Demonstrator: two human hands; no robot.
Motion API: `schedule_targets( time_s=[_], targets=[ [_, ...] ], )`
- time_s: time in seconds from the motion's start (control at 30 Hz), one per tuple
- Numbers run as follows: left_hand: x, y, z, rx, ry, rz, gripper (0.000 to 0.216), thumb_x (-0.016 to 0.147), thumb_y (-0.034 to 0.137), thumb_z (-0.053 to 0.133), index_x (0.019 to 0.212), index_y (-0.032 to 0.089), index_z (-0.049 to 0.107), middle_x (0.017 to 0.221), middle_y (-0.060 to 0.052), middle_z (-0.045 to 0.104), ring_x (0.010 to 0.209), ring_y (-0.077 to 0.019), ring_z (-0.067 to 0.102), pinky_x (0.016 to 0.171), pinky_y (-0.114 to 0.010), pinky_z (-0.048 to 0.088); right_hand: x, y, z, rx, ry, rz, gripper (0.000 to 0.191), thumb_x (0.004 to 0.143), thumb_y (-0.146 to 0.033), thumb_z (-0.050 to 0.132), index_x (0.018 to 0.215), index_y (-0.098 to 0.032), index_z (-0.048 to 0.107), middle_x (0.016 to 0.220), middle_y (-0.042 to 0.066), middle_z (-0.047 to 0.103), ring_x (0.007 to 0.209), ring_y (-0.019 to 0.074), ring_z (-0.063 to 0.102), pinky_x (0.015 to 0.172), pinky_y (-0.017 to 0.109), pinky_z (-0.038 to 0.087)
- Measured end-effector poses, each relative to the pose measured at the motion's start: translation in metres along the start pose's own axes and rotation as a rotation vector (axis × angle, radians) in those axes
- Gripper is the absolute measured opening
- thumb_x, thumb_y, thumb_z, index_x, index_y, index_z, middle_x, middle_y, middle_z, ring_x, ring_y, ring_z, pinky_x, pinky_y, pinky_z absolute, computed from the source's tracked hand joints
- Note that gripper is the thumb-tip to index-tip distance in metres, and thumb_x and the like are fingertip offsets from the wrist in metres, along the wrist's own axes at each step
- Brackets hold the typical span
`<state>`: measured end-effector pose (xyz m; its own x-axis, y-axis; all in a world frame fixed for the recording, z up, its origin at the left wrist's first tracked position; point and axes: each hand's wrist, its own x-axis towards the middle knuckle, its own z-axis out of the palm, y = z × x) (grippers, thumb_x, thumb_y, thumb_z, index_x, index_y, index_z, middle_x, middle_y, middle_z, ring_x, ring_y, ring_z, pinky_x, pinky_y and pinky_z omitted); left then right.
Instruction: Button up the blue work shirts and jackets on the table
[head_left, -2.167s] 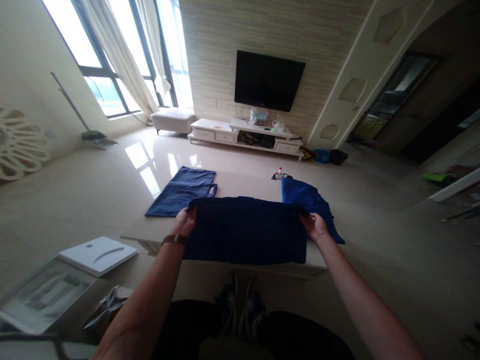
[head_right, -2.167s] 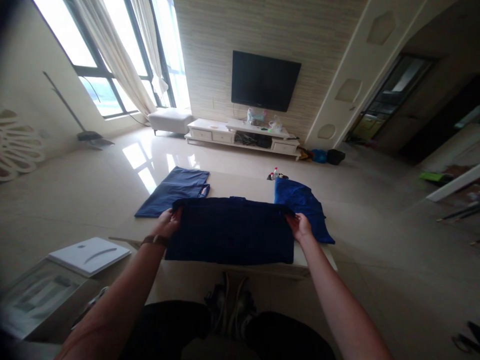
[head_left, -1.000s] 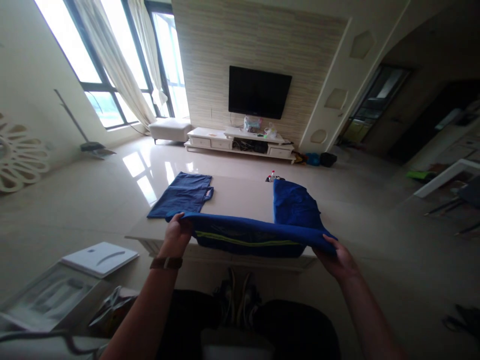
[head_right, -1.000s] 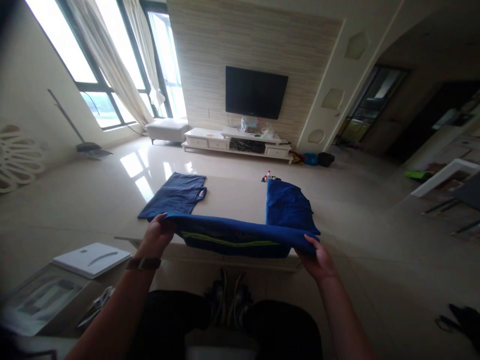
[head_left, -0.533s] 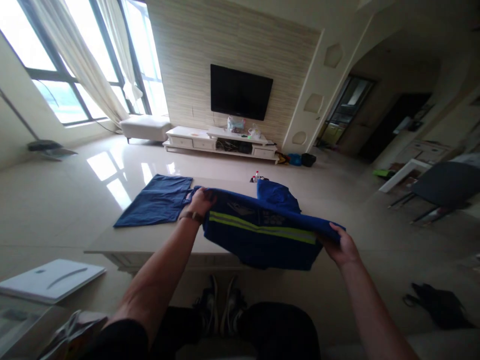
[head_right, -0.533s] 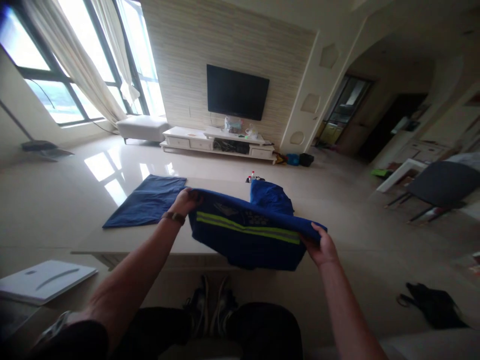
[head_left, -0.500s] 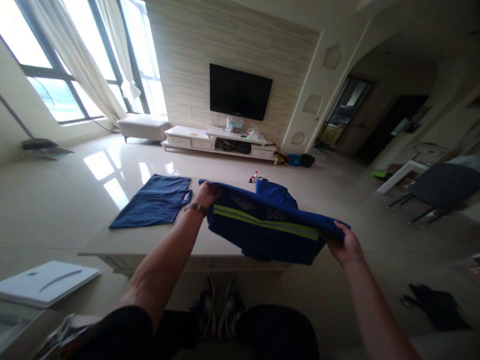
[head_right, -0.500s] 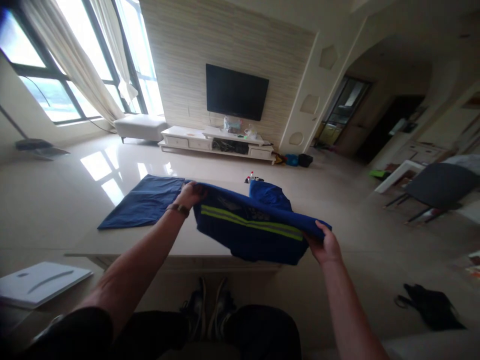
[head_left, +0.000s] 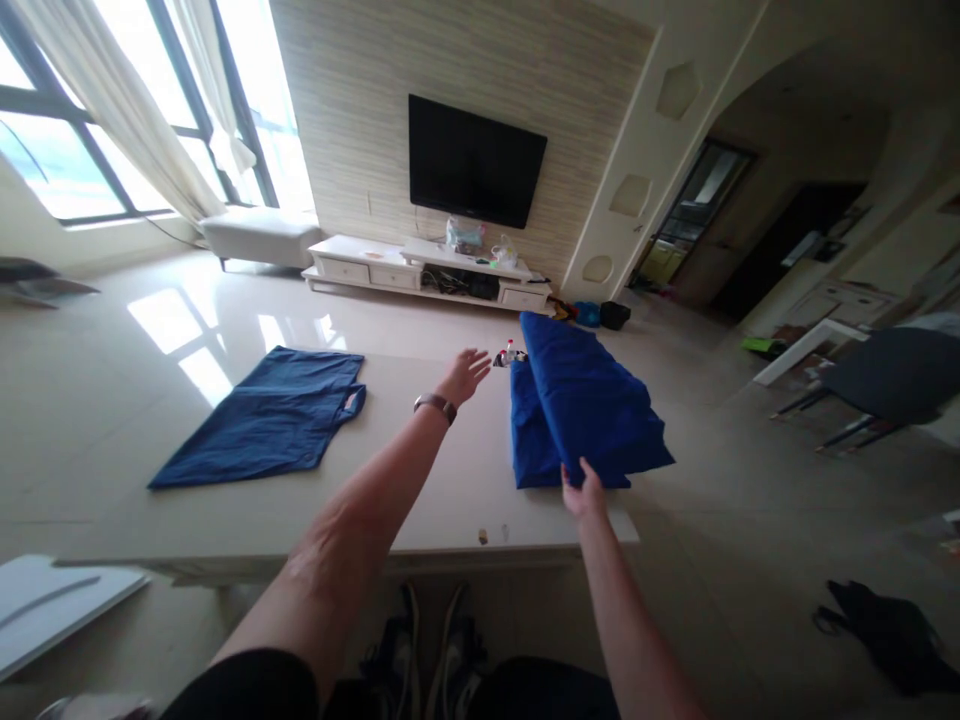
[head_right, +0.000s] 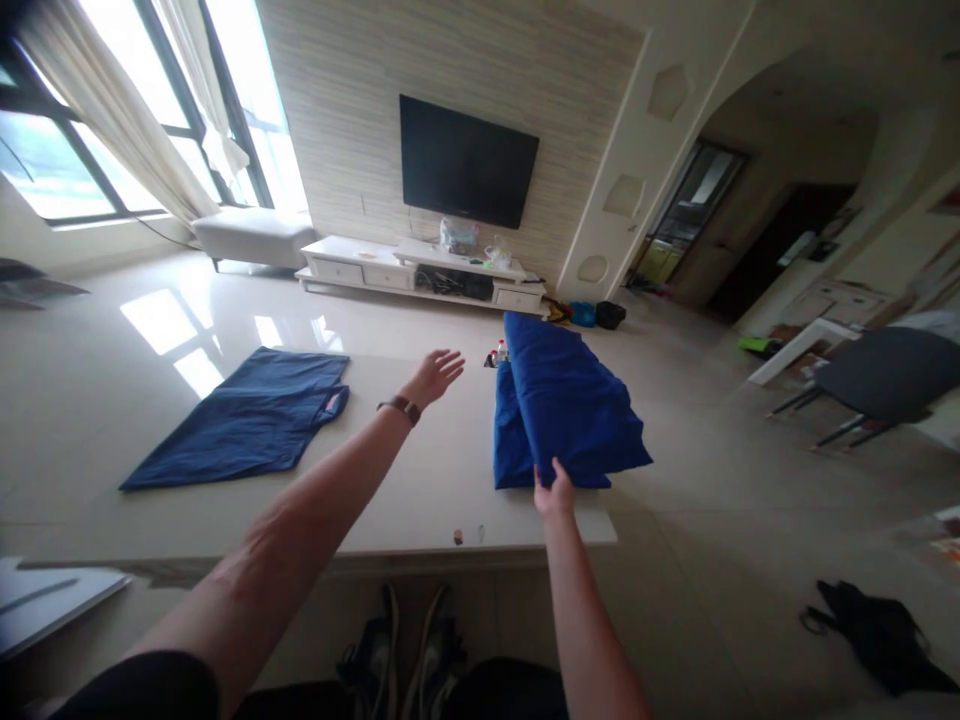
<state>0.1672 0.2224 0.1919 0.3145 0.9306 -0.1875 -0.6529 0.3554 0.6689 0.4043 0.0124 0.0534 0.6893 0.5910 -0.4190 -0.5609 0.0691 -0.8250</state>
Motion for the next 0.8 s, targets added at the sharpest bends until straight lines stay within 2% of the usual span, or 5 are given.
schedule_targets(
  time_s=[0.17, 0.27, 0.37, 0.53, 0.8],
  targets=[
    [-0.103, -0.06, -0.167, 0.108, 0.208, -0.127, 0.003, 0.093, 0.015, 0.058, 0.094, 0.016, 0.061, 0.108, -0.014, 0.071, 0.095, -0.0215, 0.074, 0.099, -0.039, 0.054, 0.029, 0.098, 0.029, -0.158, -0.012, 0.212, 0.032, 0.094, -0.029, 0.068, 0.123, -0.016, 0.064, 0.112, 0.009, 0.073, 0.093, 0.0208, 0.071, 0.081, 0.038, 0.062],
    [-0.154, -0.072, -0.254, 0.168, 0.41, -0.179, 0.009, 0.092, 0.01, 0.055, 0.093, 0.015, 0.063, 0.101, -0.014, 0.074, 0.087, -0.0211, 0.075, 0.09, -0.036, 0.057, 0.036, 0.108, 0.018, -0.217, 0.004, 0.246, 0.04, 0.099, -0.04, 0.065, 0.133, -0.017, 0.06, 0.132, 0.011, 0.063, 0.111, 0.0241, 0.066, 0.094, 0.046, 0.058],
    [-0.188, -0.074, -0.312, 0.212, 0.513, -0.178, 0.013, 0.089, 0.005, 0.055, 0.094, 0.014, 0.063, 0.099, -0.015, 0.075, 0.083, -0.021, 0.076, 0.083, -0.034, 0.058, 0.041, 0.105, 0.009, -0.253, 0.027, 0.223, 0.032, 0.099, -0.037, 0.065, 0.122, -0.016, 0.063, 0.117, 0.009, 0.069, 0.099, 0.0202, 0.069, 0.084, 0.037, 0.06],
    [-0.212, -0.056, -0.351, 0.476, 0.589, -0.093, 0.008, 0.085, 0.01, 0.06, 0.09, 0.016, 0.06, 0.091, -0.013, 0.075, 0.08, -0.022, 0.076, 0.077, -0.033, 0.058, 0.01, 0.106, -0.005, -0.35, 0.017, 0.18, 0.022, 0.082, -0.03, 0.077, 0.083, -0.019, 0.058, 0.066, -0.003, 0.064, 0.059, 0.0131, 0.063, 0.055, 0.021, 0.051],
    [-0.177, 0.008, -0.383, 1.105, 0.699, 0.121, 0.033, 0.07, 0.014, 0.071, 0.101, 0.018, 0.064, 0.129, -0.021, 0.068, 0.135, -0.0351, 0.056, 0.115, -0.044, 0.04, -0.103, 0.122, -0.1, -0.685, -0.218, -0.046, 0.028, 0.05, -0.024, 0.082, 0.07, -0.023, 0.063, 0.073, -0.003, 0.067, 0.074, 0.017, 0.065, 0.064, 0.023, 0.054]
  ],
)
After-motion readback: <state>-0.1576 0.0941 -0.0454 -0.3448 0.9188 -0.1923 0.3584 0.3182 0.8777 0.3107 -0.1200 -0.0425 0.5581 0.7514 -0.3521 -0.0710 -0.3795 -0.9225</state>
